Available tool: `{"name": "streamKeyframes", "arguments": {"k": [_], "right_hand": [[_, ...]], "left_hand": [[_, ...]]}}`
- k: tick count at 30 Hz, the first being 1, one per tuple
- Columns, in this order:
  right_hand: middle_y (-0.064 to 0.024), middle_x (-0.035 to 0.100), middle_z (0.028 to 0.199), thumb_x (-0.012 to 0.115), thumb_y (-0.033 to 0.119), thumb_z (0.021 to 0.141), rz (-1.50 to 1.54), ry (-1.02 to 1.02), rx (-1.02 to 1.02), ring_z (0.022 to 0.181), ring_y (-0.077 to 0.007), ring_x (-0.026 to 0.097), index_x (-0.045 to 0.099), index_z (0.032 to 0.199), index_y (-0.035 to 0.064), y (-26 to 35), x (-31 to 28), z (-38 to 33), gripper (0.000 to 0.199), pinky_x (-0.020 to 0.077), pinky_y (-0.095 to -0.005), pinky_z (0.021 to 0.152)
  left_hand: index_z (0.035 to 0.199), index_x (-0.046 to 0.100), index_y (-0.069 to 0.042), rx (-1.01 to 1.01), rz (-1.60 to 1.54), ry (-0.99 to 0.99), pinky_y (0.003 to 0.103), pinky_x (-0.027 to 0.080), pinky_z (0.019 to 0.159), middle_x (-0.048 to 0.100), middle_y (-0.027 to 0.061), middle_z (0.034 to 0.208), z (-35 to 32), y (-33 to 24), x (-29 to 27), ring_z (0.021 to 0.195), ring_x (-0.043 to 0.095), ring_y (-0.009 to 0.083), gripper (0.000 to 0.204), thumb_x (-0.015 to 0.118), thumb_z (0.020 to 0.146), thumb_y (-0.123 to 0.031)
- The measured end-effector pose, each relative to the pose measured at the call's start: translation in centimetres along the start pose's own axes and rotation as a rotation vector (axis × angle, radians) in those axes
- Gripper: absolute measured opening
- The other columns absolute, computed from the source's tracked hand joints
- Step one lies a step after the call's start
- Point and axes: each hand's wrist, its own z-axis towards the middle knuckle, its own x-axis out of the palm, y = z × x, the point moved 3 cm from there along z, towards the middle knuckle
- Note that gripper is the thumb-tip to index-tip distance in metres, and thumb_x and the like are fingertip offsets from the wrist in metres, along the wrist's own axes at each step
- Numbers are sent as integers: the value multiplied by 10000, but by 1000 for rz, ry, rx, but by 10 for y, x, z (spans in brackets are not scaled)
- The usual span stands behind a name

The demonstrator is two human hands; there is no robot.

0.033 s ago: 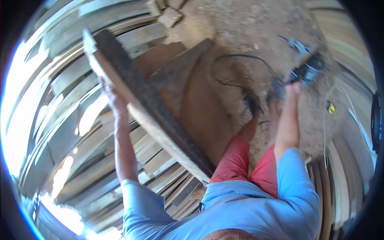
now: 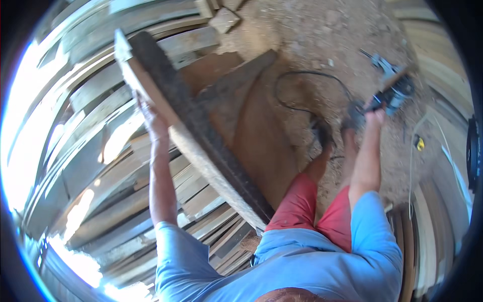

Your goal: The person uses a handheld router to shape a piece of wood and then measures the grooves using a metal square.

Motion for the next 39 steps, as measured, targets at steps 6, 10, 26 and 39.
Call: {"name": "streamKeyframes", "arguments": {"k": [6,10,26,39], "right_hand": [[-44,707,887,574,253,932,-105,224,27,774,-222,671,663,948,100,74,-17,38,178,539,-397,712],[-52,688,857,562,260,971,-408,-105,-131,770,-210,658,654,947,101,53,47,-47,185,534,-377,692],[-22,559,749,661,46,882,-862,397,45,629,-143,568,565,991,105,-145,107,-350,158,531,-331,632],[-39,584,793,642,72,895,-1380,1042,-343,709,-112,587,451,1395,22,-248,193,-644,538,527,-314,695]], "left_hand": [[1558,278,-23,-119,-245,-29,406,249,1190,301,224,1581,1,4,4,1445,321,345,527,307,1055,-178],[1542,306,-11,-71,-68,-94,442,249,1186,351,254,1537,-15,5,-5,1421,338,399,525,330,1039,-160],[1562,330,-148,-197,-49,-123,534,344,1003,514,335,1201,-13,-15,-5,1093,476,468,553,392,1016,-203],[1545,371,-261,-251,-29,-185,495,397,925,488,231,1115,-11,-4,1,1027,492,387,573,493,986,-293]]}}
